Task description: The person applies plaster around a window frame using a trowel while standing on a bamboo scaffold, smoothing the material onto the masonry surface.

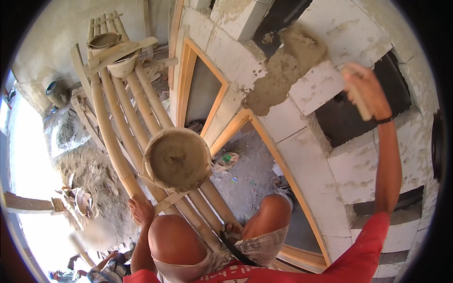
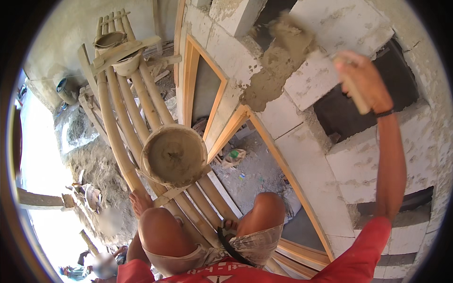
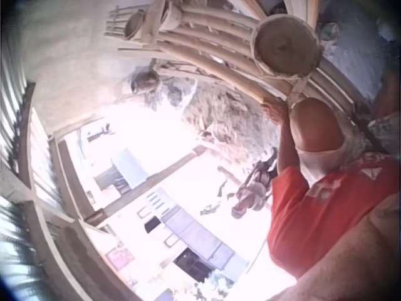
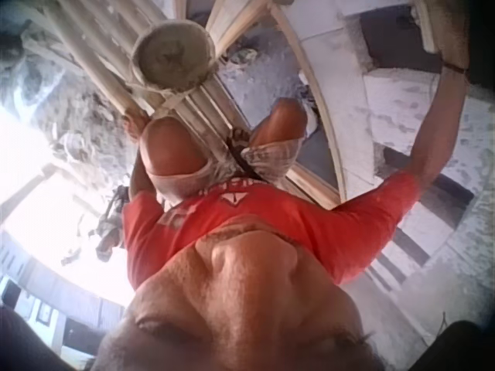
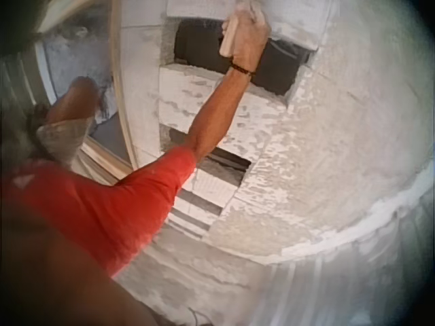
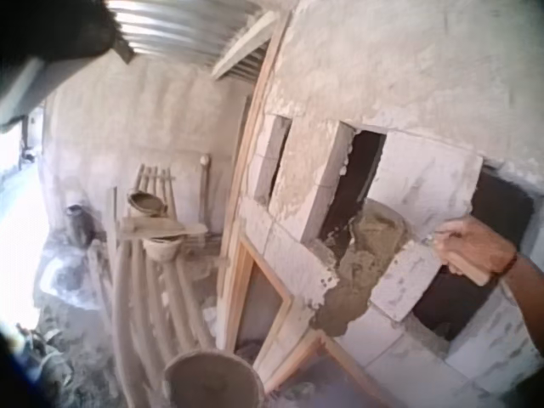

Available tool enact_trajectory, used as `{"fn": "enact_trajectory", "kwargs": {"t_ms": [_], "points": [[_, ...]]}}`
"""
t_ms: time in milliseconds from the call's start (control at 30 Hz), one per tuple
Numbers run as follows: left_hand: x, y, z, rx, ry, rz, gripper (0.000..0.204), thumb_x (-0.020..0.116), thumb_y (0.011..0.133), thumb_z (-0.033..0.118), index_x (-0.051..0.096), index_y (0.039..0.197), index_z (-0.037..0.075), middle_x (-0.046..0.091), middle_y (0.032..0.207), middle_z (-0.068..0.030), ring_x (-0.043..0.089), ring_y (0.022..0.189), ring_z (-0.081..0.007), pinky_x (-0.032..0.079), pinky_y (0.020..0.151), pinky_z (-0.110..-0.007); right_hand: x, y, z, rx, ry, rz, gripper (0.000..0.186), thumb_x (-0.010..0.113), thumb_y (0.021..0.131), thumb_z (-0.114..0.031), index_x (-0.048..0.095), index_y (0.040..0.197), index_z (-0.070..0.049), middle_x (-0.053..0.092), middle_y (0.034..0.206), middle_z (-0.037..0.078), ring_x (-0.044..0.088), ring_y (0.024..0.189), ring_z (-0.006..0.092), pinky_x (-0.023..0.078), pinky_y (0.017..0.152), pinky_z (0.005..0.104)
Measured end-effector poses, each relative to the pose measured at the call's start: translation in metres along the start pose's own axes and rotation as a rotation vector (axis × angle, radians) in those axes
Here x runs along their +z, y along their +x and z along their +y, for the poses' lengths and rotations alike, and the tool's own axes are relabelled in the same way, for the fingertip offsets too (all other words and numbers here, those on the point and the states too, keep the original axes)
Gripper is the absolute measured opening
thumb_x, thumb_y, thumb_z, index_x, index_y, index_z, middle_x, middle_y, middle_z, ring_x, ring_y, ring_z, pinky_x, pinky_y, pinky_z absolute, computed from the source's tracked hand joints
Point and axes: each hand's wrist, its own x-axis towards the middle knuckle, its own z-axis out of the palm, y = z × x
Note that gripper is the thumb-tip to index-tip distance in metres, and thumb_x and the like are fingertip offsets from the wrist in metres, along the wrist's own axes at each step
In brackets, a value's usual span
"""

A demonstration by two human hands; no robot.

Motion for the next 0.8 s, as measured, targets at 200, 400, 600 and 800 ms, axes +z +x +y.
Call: {"fn": "enact_trajectory", "kwargs": {"t_ms": [200, 400, 600, 800], "points": [[0.017, -0.01, 0.024, 0.042, -0.047, -0.073, 0.055, 0.069, 0.082, 0.025, 0.045, 0.125, 0.001, 0.047, 0.113, -0.018, 0.052, 0.11, -0.0371, 0.048, 0.088, -0.047, -0.092, -0.008, -0.018, -0.088, -0.199, 0.353, 0.055, 0.062, 0.095, -0.033, 0.051, 0.141, -0.004, 0.057, 0.079, 0.0, 0.053, 0.06, 0.0067, 0.044, 0.05, 0.0218], [0.009, 0.007, -0.017, -0.052, 0.025, 0.048, 0.056, 0.071, 0.081, 0.028, 0.046, 0.122, 0.0, 0.047, 0.115, -0.0183, 0.052, 0.112, -0.0378, 0.048, 0.089, -0.049, 0.105, -0.032, 0.001, -0.021, 0.102, -0.248, 0.035, 0.063, 0.092, -0.02, 0.06, 0.122, -0.001, 0.058, 0.08, 0.001, 0.057, 0.059, 0.0078, 0.049, 0.053, 0.0234], [0.003, 0.004, 0.016, 0.031, -0.036, -0.051, 0.053, 0.069, 0.082, 0.025, 0.049, 0.124, 0.0, 0.049, 0.114, -0.019, 0.052, 0.112, -0.038, 0.047, 0.091, -0.048, 0.281, -0.082, 0.053, -0.753, -0.536, -0.394, 0.027, 0.063, 0.085, -0.015, 0.062, 0.109, -0.002, 0.063, 0.076, 0.016, 0.066, 0.066, 0.0357, 0.053, 0.061, 0.046], [-0.006, 0.002, 0.008, -0.006, -0.046, -0.038, 0.054, 0.069, 0.081, 0.026, 0.048, 0.124, 0.0, 0.048, 0.113, -0.0185, 0.053, 0.111, -0.0378, 0.048, 0.088, -0.049, 0.372, -0.055, 0.043, -0.745, -0.652, -0.41, 0.024, 0.057, 0.086, -0.013, 0.065, 0.106, -0.003, 0.066, 0.078, 0.022, 0.068, 0.074, 0.0379, 0.054, 0.065, 0.0485]]}}
